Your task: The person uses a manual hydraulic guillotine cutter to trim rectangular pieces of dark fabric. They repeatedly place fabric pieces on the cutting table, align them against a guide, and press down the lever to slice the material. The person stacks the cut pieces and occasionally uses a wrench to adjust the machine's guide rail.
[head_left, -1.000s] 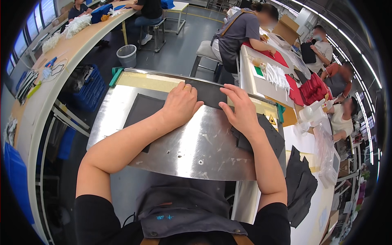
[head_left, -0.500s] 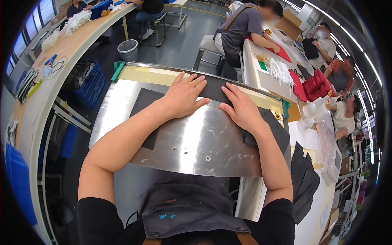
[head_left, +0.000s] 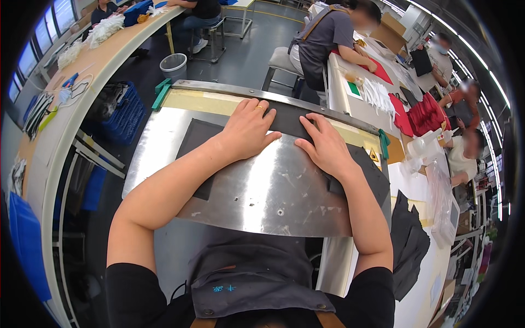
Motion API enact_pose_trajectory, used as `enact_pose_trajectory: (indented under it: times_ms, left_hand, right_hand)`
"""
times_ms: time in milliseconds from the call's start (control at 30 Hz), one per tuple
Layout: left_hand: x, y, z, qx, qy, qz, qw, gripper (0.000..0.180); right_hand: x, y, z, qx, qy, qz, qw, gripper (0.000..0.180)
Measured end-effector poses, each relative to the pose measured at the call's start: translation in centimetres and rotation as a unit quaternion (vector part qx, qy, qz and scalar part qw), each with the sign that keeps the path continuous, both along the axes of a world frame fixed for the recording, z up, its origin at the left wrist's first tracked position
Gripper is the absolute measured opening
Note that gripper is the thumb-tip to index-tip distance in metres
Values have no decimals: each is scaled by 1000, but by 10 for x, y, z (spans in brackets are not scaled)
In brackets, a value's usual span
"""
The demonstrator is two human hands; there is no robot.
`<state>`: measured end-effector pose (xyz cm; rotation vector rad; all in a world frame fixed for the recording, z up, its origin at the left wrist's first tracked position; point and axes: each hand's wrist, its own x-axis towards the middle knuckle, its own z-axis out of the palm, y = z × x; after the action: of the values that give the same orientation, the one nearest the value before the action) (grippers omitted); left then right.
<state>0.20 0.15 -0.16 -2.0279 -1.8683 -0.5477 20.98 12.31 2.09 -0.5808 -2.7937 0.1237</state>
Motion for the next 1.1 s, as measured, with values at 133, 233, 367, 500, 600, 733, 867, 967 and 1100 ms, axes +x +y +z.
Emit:
enact_pose_trajectory:
  times_ms: [133,233,367,500,600,733,867,967,1100]
  left_hand:
    - [6,-4,10,-63,6,20,998,55]
    - [8,-7,12,-86,-9,24,996,56]
    - [8,-9,12,-73,-8,25,997,54]
    - [4,-10,14,-78,-18,17,997,53]
    - [4,-9,16,-76,-34,16,996,51]
    - [2,-4,25,-102,-72,2,992,43]
    - [4,-14,46,-150,-134,-8,980,37]
    - [2,-13,36,-176,-170,-62,968,44]
    - [8,-18,37,-239,-164,-67,955,48]
  right_hand:
    - [0,0,-4,32,1,6,999,55]
    - [0,-2,-3,41,3,7,999,54]
    - [-2,-5,1,52,15,23,998,55]
    - [-3,-6,3,44,12,21,999,54]
    - [-3,-3,3,47,10,20,999,52]
    - [2,-3,7,39,15,21,999,51]
    - [1,-5,15,-39,5,43,998,55]
    - [-1,-7,8,-75,19,87,993,68]
    - [-4,-7,-3,1,-62,79,995,83]
